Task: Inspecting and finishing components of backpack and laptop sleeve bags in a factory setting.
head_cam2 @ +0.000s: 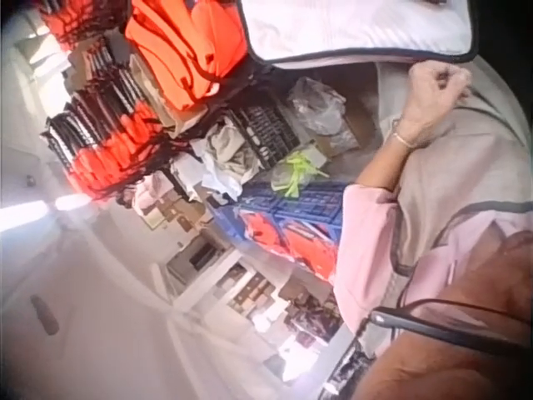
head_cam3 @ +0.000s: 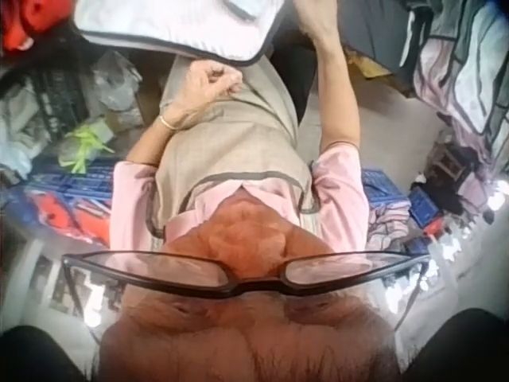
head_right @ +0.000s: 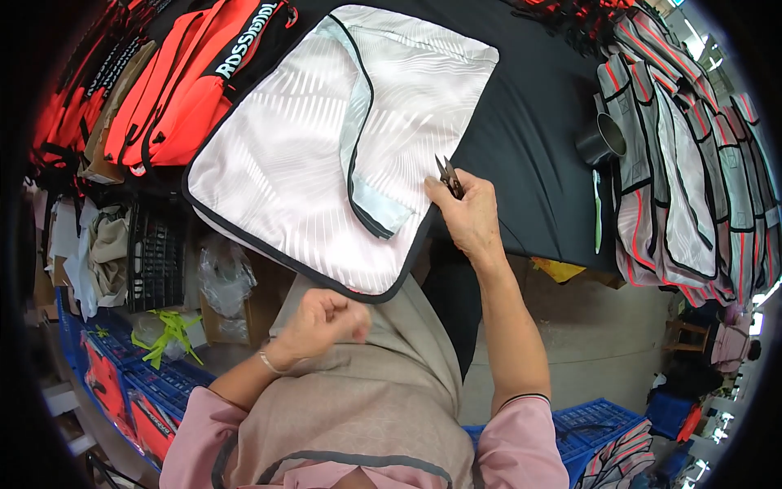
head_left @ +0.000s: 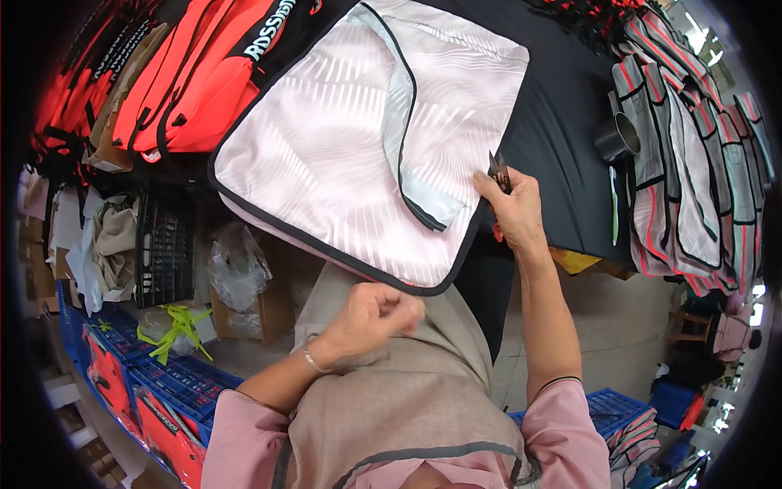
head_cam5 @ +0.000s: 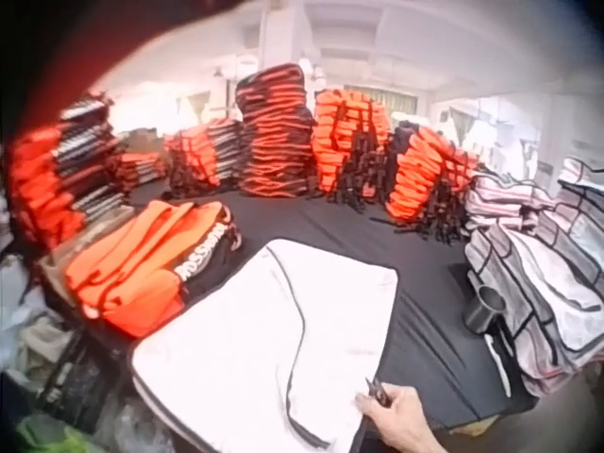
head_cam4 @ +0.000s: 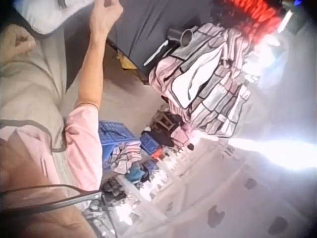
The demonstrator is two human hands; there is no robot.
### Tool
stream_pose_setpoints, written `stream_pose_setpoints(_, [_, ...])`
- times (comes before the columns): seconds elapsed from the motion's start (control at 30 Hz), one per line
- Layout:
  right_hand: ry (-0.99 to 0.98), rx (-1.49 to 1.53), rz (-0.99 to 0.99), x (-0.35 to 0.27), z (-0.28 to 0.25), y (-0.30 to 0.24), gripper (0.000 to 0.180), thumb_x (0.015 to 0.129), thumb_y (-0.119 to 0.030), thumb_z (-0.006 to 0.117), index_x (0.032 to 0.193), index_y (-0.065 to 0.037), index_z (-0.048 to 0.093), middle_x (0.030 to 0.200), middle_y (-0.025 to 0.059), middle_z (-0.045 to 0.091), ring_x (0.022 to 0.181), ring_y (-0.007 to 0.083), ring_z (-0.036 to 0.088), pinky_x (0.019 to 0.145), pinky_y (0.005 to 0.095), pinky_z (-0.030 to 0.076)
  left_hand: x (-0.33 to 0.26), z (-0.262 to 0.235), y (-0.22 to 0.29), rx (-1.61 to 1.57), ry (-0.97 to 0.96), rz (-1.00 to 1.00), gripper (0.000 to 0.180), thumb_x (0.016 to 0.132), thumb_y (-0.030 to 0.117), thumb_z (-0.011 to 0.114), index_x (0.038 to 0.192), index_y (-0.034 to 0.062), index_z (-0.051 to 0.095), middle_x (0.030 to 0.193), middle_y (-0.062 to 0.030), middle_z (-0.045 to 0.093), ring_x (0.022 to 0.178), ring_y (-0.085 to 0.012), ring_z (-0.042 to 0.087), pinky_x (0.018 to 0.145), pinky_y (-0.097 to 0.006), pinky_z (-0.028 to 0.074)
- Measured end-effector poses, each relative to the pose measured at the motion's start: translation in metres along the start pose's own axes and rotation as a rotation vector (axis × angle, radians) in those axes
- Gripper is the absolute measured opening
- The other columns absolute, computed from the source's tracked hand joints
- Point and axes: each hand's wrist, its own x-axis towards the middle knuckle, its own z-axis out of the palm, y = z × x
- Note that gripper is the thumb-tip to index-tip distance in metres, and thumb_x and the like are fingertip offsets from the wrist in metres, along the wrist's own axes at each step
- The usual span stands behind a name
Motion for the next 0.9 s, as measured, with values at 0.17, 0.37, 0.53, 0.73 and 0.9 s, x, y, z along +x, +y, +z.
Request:
stream_pose_setpoints(0.17, [-0.054,-0.086,-0.166,-0.023,-0.009,0.026,0.029,0.082,-0.013,0.067,0.066,0.001,0.046,0.058,-0.0026,0.038,0.058,0.0058,0.035,0.051,0.0276,0.03,0.002,-0.012,0.085,0.662,-0.176,0.114,0.026,0.094,0.022,0.059,0.083,0.0006,0.066,0.076,-0.0088,0.068,0.067,-0.0194,0.067,0.061,-0.032,0.053])
stream_pose_setpoints(0.37, [-0.141,-0.073,-0.065,-0.082,-0.041,0.035,0.023,0.082,-0.007,0.067,0.068,0.001,0.051,0.06,-0.0027,0.044,0.059,0.0041,0.039,0.052,0.0247,0.032,0.068,-0.079,0.101,1.383,0.32,0.641,0.027,0.083,0.014,0.068,0.108,0.004,0.062,0.105,-0.0152,0.065,0.1,-0.032,0.061,0.086,-0.038,0.049])
stream_pose_setpoints(0.53, [-0.122,0.069,0.042,-0.106,-0.058,0.048,0.008,0.083,-0.004,0.065,0.084,0.003,0.064,0.07,-0.0055,0.056,0.064,0.0025,0.045,0.056,0.0213,0.036,0.122,-0.144,0.096,1.592,0.53,0.552,0.039,0.082,0.008,0.065,0.12,0.0034,0.057,0.128,-0.0161,0.055,0.12,-0.0322,0.051,0.101,-0.038,0.041])
stream_pose_setpoints(0.73, [-0.057,0.103,0.039,-0.105,-0.054,0.052,0.015,0.08,-0.007,0.067,0.07,-0.004,0.056,0.063,-0.0075,0.05,0.055,0.0005,0.039,0.048,0.0207,0.029,0.159,-0.137,0.113,1.249,0.663,0.725,0.044,0.082,0.006,0.063,0.125,0.0076,0.054,0.136,-0.0155,0.049,0.126,-0.0309,0.047,0.107,-0.041,0.036])
stream_pose_setpoints(0.9, [-0.093,0.091,0.106,-0.106,-0.057,0.055,0.023,0.081,-0.004,0.068,0.066,-0.005,0.051,0.064,-0.0085,0.046,0.06,0.0015,0.037,0.054,0.0212,0.03,0.181,-0.152,0.122,1.594,0.382,0.792,0.025,0.08,0.003,0.063,0.105,0.0061,0.063,0.118,-0.0128,0.06,0.12,-0.029,0.052,0.098,-0.035,0.044])
